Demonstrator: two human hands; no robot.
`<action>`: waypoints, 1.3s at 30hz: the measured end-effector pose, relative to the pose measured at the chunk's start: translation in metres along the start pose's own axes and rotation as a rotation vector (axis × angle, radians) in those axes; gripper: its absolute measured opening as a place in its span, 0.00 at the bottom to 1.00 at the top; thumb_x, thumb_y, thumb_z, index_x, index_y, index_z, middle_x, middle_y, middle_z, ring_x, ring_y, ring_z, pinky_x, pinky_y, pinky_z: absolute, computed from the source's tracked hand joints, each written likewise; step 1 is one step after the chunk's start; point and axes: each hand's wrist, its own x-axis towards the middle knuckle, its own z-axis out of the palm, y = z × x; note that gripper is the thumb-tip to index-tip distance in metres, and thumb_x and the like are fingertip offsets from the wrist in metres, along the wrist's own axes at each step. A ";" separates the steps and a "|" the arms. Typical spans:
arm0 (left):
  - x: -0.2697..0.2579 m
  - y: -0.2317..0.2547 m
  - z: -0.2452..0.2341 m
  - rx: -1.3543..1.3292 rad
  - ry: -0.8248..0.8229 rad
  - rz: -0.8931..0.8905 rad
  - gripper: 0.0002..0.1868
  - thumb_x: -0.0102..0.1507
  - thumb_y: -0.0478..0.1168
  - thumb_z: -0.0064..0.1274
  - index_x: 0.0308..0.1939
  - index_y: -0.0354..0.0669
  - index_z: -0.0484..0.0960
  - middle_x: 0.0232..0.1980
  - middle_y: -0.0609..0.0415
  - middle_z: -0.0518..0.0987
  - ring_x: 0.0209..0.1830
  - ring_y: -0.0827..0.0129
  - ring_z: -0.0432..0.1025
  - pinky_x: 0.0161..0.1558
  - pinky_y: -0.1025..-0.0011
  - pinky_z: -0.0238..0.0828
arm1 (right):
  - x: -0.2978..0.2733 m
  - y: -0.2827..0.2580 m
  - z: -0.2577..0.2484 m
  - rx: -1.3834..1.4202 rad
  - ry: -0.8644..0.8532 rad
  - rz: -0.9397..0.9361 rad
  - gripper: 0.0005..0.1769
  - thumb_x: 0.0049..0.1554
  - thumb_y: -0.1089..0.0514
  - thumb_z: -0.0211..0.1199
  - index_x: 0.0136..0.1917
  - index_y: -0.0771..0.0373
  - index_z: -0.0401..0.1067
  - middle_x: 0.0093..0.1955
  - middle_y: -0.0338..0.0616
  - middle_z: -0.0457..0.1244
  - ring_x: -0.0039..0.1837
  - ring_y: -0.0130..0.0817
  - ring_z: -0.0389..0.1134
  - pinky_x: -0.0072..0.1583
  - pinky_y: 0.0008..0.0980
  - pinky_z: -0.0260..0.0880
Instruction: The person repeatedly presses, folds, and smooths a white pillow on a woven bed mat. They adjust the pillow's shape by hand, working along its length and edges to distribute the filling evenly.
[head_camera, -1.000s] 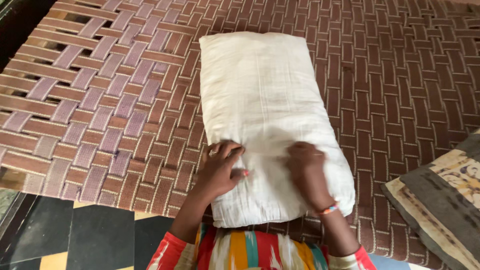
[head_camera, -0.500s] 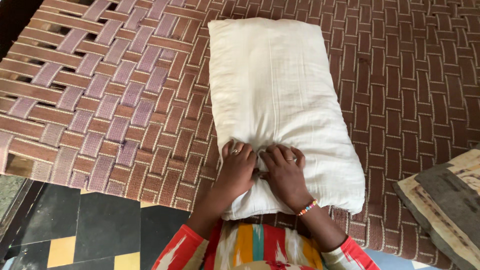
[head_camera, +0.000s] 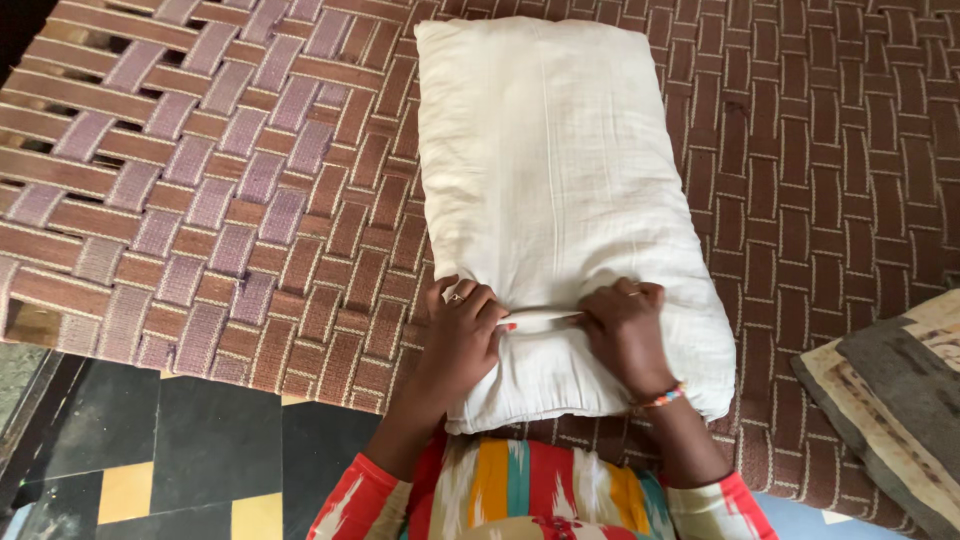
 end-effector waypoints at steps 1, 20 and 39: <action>0.002 -0.001 0.001 -0.015 0.009 -0.004 0.08 0.56 0.35 0.61 0.38 0.43 0.82 0.42 0.56 0.76 0.52 0.61 0.69 0.64 0.49 0.53 | -0.003 0.004 -0.003 0.007 0.012 0.003 0.08 0.50 0.52 0.74 0.37 0.54 0.77 0.38 0.33 0.69 0.47 0.33 0.65 0.57 0.43 0.53; -0.053 0.026 -0.047 -0.096 -0.182 0.032 0.39 0.53 0.57 0.60 0.59 0.30 0.77 0.61 0.42 0.73 0.63 0.51 0.65 0.60 0.47 0.54 | -0.022 -0.061 -0.016 0.195 -0.363 -0.354 0.42 0.44 0.39 0.74 0.65 0.64 0.72 0.64 0.46 0.61 0.65 0.47 0.58 0.66 0.51 0.50; -0.061 0.006 -0.023 -0.061 -0.027 0.024 0.09 0.51 0.35 0.58 0.34 0.39 0.78 0.40 0.49 0.74 0.49 0.54 0.70 0.62 0.52 0.62 | -0.047 -0.016 0.009 0.147 -0.137 -0.236 0.13 0.52 0.48 0.72 0.40 0.57 0.75 0.40 0.39 0.68 0.49 0.35 0.68 0.55 0.34 0.61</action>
